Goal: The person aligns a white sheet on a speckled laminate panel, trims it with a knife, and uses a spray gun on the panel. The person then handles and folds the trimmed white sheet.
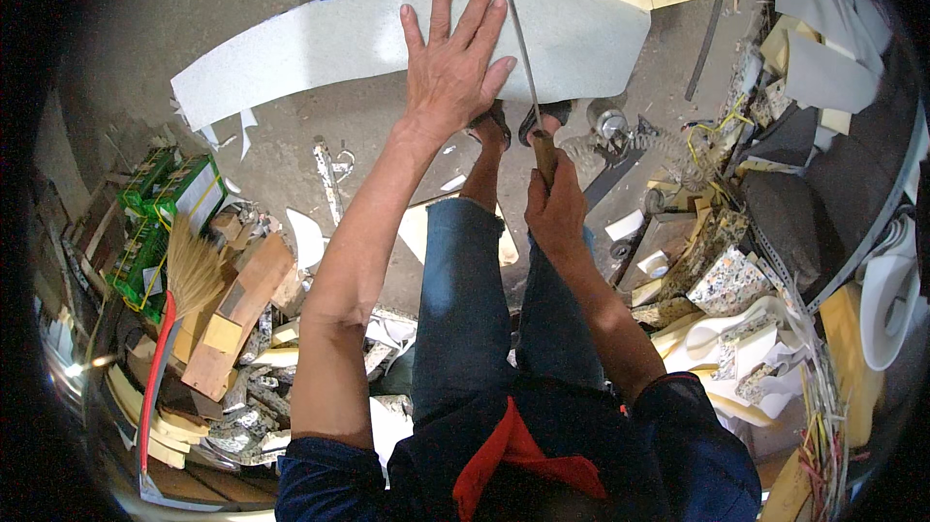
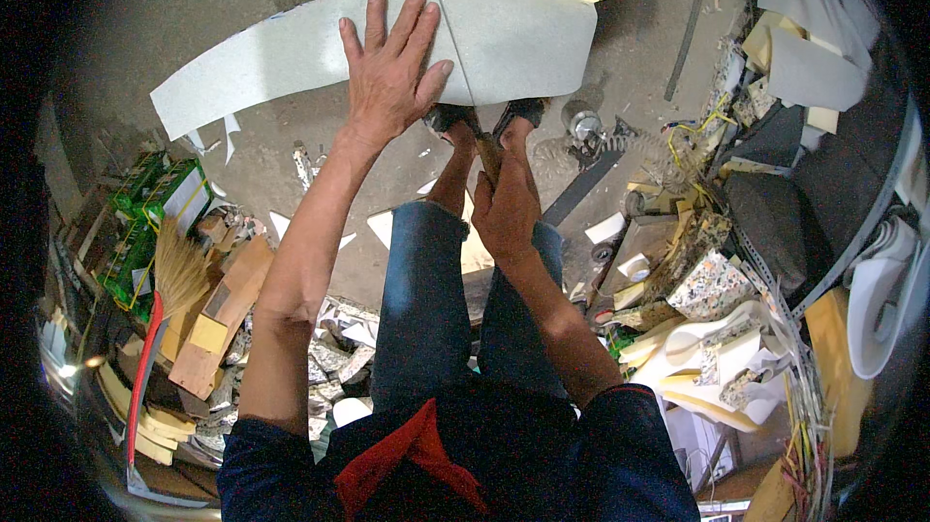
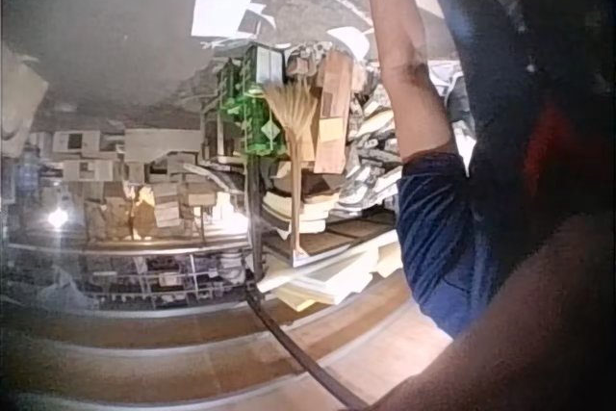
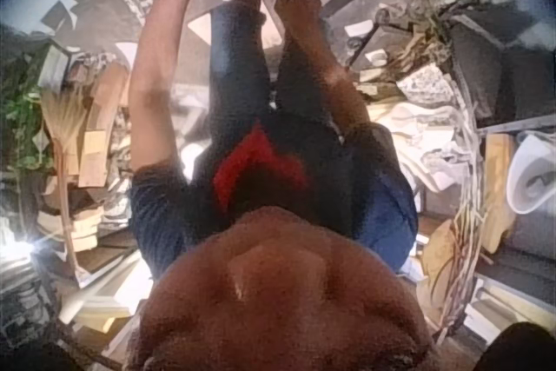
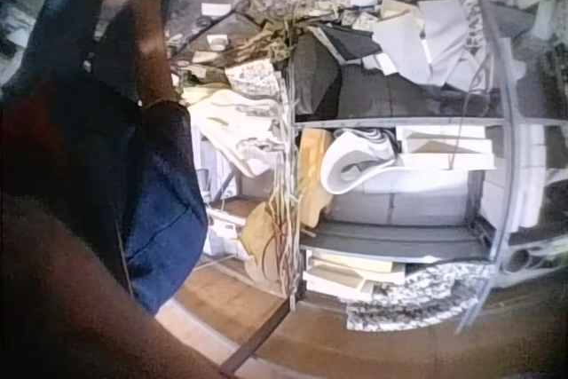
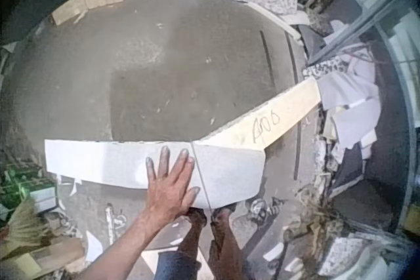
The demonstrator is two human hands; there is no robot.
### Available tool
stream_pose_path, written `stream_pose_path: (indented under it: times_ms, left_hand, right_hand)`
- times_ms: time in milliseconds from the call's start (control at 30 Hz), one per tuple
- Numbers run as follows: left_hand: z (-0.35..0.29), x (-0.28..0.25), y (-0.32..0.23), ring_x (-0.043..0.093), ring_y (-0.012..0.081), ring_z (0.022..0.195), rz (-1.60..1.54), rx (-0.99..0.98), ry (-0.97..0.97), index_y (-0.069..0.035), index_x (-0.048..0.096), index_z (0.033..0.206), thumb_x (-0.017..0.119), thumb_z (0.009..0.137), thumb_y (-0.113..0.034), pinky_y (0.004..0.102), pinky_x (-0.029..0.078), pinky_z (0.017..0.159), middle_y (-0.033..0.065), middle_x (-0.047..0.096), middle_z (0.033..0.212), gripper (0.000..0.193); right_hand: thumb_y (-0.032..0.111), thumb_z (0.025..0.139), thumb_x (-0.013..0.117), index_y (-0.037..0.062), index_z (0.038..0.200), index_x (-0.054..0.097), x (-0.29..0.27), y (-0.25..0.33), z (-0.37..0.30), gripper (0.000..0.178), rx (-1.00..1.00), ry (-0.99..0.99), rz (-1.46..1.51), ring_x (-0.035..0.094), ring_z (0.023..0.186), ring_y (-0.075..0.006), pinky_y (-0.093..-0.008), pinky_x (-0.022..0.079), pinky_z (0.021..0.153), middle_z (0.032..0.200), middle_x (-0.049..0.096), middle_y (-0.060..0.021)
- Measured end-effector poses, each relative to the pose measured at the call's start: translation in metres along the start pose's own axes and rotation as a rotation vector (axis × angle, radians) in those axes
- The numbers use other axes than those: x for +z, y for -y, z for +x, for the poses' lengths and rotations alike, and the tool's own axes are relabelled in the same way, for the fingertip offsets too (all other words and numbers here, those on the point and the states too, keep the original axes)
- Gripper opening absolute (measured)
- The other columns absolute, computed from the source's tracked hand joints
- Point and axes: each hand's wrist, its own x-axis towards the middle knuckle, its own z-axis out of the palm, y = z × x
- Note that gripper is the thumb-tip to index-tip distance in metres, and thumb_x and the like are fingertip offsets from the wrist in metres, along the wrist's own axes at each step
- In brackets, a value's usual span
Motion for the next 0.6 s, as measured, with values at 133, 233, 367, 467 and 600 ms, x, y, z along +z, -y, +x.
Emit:
stream_pose_path:
  times_ms: [133, 233, 367, 467, 600]
  left_hand:
    - [0.0017, 0.0017, -0.0012, 0.004, 0.0349, 0.152, 0.044, -0.031, 0.051, -0.02, 0.042, 0.148, 0.064, 0.09, -0.041, 0.0722, 0.007, 0.113, 0.0023, 0.023, 0.162, 0.065]
    - [0.0018, 0.0041, -0.0014, 0.005, 0.0351, 0.152, 0.119, -0.046, 0.074, -0.022, 0.041, 0.149, 0.062, 0.092, -0.041, 0.0727, 0.008, 0.113, 0.0022, 0.02, 0.163, 0.063]
    - [0.0031, 0.0078, -0.0003, 0.009, 0.0366, 0.151, 0.109, -0.036, 0.026, -0.021, 0.041, 0.149, 0.055, 0.094, -0.042, 0.0734, 0.009, 0.111, 0.0042, 0.024, 0.162, 0.06]
    - [0.0047, 0.0095, 0.0009, 0.007, 0.0359, 0.151, 0.083, -0.041, 0.012, -0.023, 0.041, 0.149, 0.057, 0.093, -0.041, 0.0733, 0.009, 0.111, 0.0034, 0.023, 0.163, 0.061]
    - [0.0054, 0.0092, 0.0018, 0.006, 0.0359, 0.152, 0.082, -0.042, 0.021, -0.026, 0.04, 0.15, 0.058, 0.092, -0.041, 0.0739, 0.009, 0.11, 0.0027, 0.022, 0.163, 0.063]
  right_hand:
    - [0.011, 0.095, 0.057, -0.0062, 0.128, 0.045, 0.0031, 0.0015, -0.0002, 0.039, 0.015, -0.01, 0.01, 0.065, 0.089, -0.0444, -0.0473, 0.052, 0.074, 0.106, 0.06, -0.028]
    - [0.011, 0.095, 0.057, -0.0067, 0.128, 0.045, 0.0056, 0.0018, -0.0003, 0.04, -0.008, -0.035, -0.002, 0.065, 0.09, -0.0443, -0.0471, 0.052, 0.075, 0.107, 0.06, -0.0283]
    - [0.01, 0.095, 0.057, -0.0076, 0.129, 0.044, 0.0071, 0.0014, -0.0007, 0.041, -0.011, -0.041, 0.009, 0.064, 0.093, -0.0449, -0.0469, 0.052, 0.077, 0.109, 0.059, -0.0294]
    - [0.011, 0.095, 0.056, -0.0081, 0.13, 0.044, 0.0065, 0.0031, -0.0013, 0.041, -0.009, -0.043, 0.018, 0.063, 0.094, -0.0462, -0.0471, 0.052, 0.078, 0.111, 0.058, -0.0301]
    - [0.011, 0.095, 0.056, -0.0087, 0.13, 0.044, 0.0031, 0.0084, -0.0017, 0.042, 0.02, -0.036, 0.048, 0.063, 0.095, -0.0473, -0.0481, 0.052, 0.079, 0.112, 0.058, -0.0309]
